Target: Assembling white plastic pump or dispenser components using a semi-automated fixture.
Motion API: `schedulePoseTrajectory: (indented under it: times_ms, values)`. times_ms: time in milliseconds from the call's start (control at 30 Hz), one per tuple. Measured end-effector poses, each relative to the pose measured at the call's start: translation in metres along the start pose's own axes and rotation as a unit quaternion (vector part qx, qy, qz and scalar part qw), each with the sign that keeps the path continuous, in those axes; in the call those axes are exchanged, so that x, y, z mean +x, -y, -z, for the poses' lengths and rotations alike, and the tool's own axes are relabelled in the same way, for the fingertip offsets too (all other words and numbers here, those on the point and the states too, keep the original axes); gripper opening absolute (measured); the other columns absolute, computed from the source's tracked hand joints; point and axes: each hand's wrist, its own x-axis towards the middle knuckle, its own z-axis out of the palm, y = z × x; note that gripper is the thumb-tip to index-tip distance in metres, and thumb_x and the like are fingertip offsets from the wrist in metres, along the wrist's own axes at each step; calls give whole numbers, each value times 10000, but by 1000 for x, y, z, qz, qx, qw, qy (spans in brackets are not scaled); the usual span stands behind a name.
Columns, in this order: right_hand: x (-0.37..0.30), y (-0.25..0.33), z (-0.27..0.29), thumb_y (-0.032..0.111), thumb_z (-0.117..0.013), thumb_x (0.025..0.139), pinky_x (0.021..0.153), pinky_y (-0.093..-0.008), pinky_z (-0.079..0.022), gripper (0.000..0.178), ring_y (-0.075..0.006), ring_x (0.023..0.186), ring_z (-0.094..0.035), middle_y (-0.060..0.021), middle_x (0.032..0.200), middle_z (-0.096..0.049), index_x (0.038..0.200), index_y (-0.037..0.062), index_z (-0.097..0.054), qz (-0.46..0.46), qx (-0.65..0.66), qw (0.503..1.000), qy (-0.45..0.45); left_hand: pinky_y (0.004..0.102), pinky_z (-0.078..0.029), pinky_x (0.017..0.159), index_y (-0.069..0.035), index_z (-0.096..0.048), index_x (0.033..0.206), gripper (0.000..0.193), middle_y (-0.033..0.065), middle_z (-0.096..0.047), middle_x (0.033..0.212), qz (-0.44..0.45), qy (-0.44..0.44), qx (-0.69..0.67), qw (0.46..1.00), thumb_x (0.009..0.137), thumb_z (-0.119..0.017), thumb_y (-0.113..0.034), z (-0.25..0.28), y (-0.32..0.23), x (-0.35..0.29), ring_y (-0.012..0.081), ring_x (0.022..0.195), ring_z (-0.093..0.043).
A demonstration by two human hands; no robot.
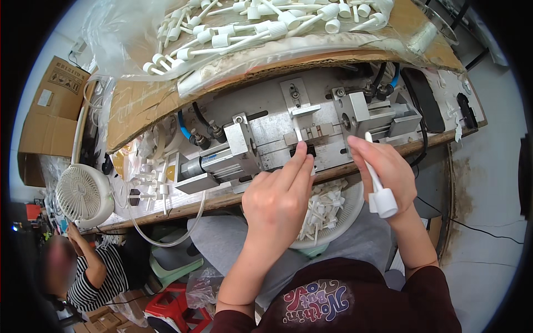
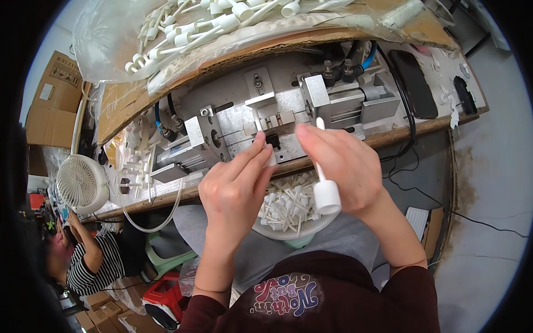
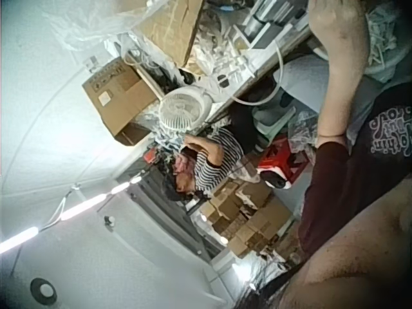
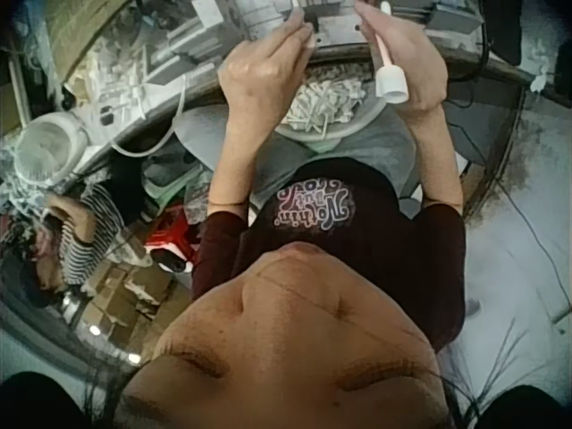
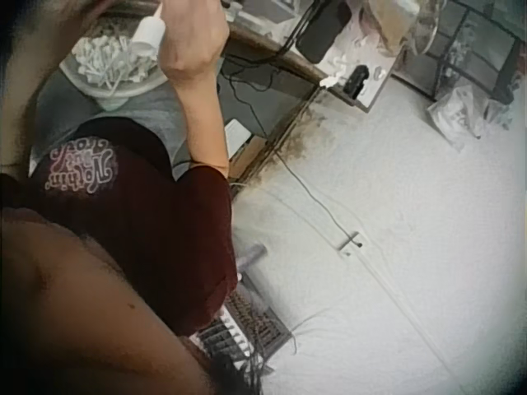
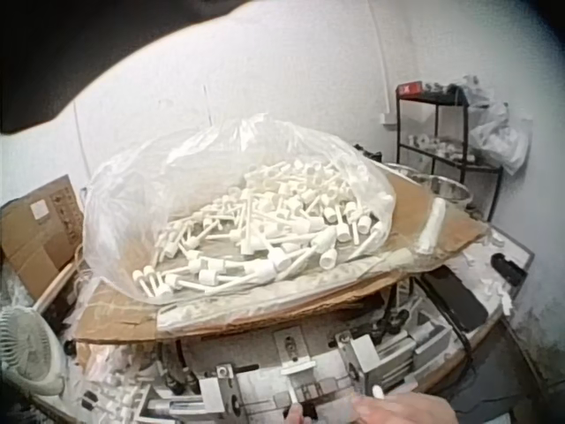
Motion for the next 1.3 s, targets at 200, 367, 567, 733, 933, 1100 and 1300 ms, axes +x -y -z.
schedulePoseTrajectory:
  times_ms: [200,367,567,733,933,1100,1300]
  values:
    - [2,1,14,99,-655,767,639,-321,-575,303,-270,773,-702,-202,1027,-702,1030,-44,-696,37,-50,997,45,270,-514,592,-67,-746,1009,321,62,-733,1101,18,-2,-40,999,698,-823,-85,-1,2,-2,154,644,-653]
    - [8,7,12,114,-635,695,637,-312,-577,384,-255,774,-700,-195,1041,-701,1036,-47,-705,60,-97,991,67,283,-552,673,-30,-742,1037,419,114,-737,1031,95,42,-373,922,642,-874,-70,19,-9,-4,167,770,-700]
    - [19,8,-1,91,-645,755,726,-319,-592,364,-269,852,-712,-187,1088,-698,1082,-61,-698,48,-75,995,41,302,-559,668,-27,-751,1017,396,114,-718,992,49,-19,-313,948,641,-872,-50,25,-14,-9,182,813,-678]
    - [17,12,10,204,-804,781,878,-364,-561,566,-326,1030,-676,-238,1180,-650,1222,-97,-616,-58,39,997,20,290,-536,663,-18,-729,1038,360,106,-691,1130,21,-35,-98,994,691,-809,-70,3,-3,-12,174,771,-640]
    - [13,17,18,263,-842,769,994,-427,-503,738,-392,1197,-596,-312,1343,-523,1319,-106,-514,-98,161,982,24,285,-508,605,-69,-741,1026,343,46,-717,1121,0,-23,17,1000,698,-818,-133,-8,-4,-3,180,676,-651]
    - [-3,16,8,57,-859,729,934,-405,-539,557,-361,1173,-626,-350,1371,-486,1195,-1,-560,-144,262,953,-38,278,-492,571,-77,-743,999,321,27,-720,1115,-8,-10,3,1000,697,-824,-148,-7,1,1,171,645,-644]
    - [11,26,30,60,-881,660,781,-324,-593,435,-236,1005,-672,-252,1291,-567,1039,13,-673,-131,88,985,62,293,-496,583,-45,-719,1044,327,92,-712,1100,-26,48,-55,997,746,-797,-154,15,7,12,169,658,-649]
